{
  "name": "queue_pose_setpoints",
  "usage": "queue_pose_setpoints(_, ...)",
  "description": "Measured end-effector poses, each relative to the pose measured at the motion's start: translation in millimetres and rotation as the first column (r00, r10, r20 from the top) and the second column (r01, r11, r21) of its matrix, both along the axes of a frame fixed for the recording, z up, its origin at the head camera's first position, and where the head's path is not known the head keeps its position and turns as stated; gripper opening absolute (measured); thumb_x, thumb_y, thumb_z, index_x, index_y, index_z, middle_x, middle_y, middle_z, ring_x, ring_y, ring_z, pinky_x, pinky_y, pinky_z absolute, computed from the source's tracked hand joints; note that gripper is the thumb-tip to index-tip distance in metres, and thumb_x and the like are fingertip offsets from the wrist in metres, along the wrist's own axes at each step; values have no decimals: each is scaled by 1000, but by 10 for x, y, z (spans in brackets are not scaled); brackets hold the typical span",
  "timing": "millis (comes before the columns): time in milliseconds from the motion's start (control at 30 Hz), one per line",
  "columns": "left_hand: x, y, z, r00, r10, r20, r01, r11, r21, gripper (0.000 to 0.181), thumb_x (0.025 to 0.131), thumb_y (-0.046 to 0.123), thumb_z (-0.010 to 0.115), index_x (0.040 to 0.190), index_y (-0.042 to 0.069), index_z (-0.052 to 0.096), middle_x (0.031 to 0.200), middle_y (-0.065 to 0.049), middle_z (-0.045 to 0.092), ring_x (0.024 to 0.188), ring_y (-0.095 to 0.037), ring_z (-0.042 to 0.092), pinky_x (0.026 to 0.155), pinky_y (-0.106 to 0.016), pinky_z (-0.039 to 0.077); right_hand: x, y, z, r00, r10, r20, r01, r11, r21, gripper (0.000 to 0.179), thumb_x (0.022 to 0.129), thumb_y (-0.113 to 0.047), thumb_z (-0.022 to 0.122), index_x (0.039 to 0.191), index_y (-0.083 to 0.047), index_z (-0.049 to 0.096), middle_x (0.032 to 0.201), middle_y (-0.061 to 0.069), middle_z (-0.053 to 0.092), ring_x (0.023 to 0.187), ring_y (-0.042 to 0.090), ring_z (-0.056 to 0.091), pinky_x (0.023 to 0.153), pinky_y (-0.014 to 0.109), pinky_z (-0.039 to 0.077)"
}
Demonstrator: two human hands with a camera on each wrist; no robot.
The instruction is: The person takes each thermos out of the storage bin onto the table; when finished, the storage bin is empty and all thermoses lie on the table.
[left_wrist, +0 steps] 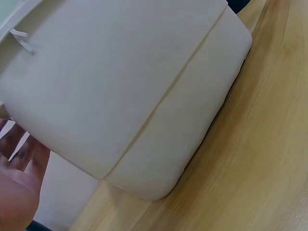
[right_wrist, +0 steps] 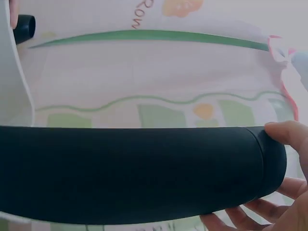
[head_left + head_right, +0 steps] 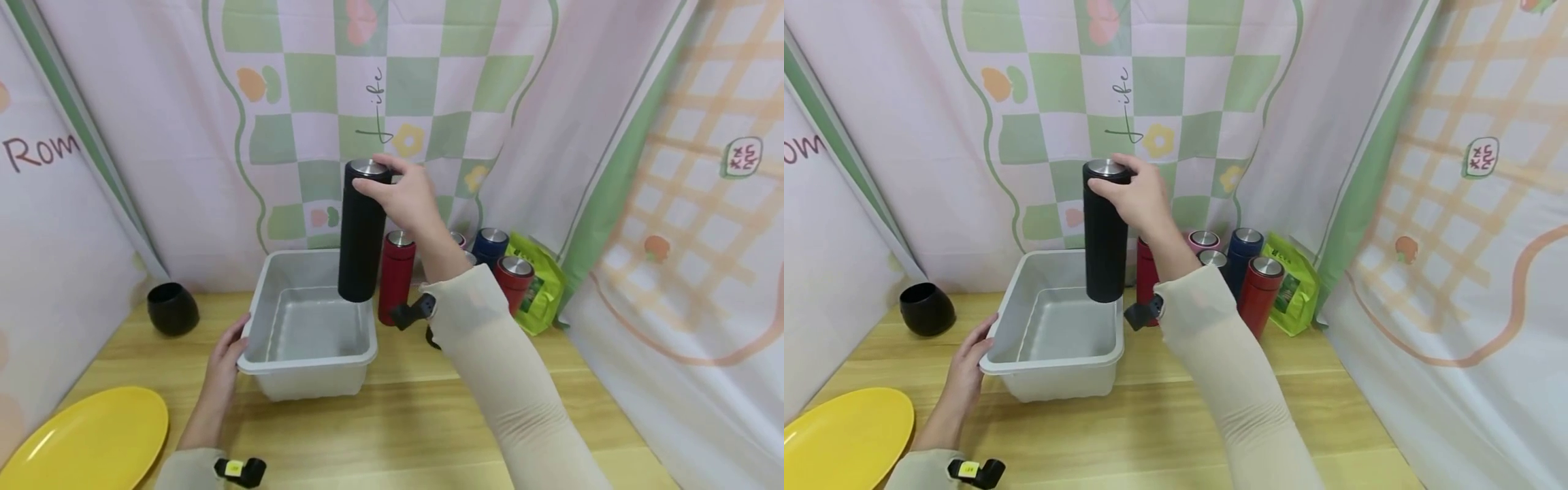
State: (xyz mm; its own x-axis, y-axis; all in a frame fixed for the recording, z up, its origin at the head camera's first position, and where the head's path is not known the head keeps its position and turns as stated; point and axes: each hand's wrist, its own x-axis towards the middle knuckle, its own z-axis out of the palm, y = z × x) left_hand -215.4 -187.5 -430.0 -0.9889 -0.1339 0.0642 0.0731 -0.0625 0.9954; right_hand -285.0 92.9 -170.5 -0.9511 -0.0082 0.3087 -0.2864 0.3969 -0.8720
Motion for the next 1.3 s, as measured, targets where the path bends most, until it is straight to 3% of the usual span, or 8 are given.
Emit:
queue_pose_setpoints(133, 3, 3, -17, 999, 12, -38, -10, 1000, 29, 48, 103, 15, 42, 150, 3, 34, 156, -15, 27, 134, -18, 32, 94, -17, 38, 49, 177, -61, 998, -15, 66, 16, 1000, -7, 57, 84, -31, 77, 138, -27, 57, 139, 1, 47, 115, 20, 49, 91, 43, 47)
queue_pose_setpoints(267, 5, 10, -34, 998, 18, -68, -15, 999, 46, 47, 103, 14, 44, 149, 6, 39, 155, -15, 29, 132, -15, 34, 93, -17, 38, 76, 343, -186, 995, -38, 96, 39, 999, -12, 58, 85, -32, 77, 139, -29, 55, 137, 3, 48, 105, 26, 55, 79, 46, 52)
queue_pose_setpoints(600, 3, 5, -35, 996, 26, -83, -22, 998, 52, 47, 102, 14, 45, 148, 3, 39, 150, -4, 38, 131, -12, 36, 95, -17, 37, 80, 622, -624, 991, -120, 65, 116, 991, 67, 59, 85, -30, 76, 140, -20, 56, 143, 9, 44, 115, 28, 48, 93, 45, 47)
queue_pose_setpoints(800, 1, 5, -38, 997, 30, -72, -26, 998, 57, 47, 103, 13, 45, 148, 3, 39, 152, -4, 37, 131, -12, 35, 95, -17, 37, 49, 693, -928, 985, -165, 53, 155, 975, 158, 59, 84, -32, 76, 139, -20, 56, 141, 11, 47, 118, 30, 45, 93, 47, 45)
queue_pose_setpoints(1033, -5, 0, -34, 999, 20, -44, -18, 999, 43, 48, 103, 15, 43, 149, 3, 35, 156, -13, 29, 133, -15, 33, 94, -17, 38, -24, 738, -1253, 984, -177, 27, 168, 966, 198, 61, 83, -29, 78, 139, -17, 56, 134, 14, 53, 107, 31, 49, 90, 47, 45)
queue_pose_setpoints(1300, 0, 21, -33, 997, 33, -69, -29, 998, 58, 47, 103, 12, 43, 148, 1, 37, 154, -11, 33, 129, -11, 37, 94, -17, 38, -55, 716, -1451, 982, -187, -9, 183, 947, 264, 61, 86, -30, 75, 141, -12, 54, 144, 16, 46, 131, 34, 39, 107, 47, 32)
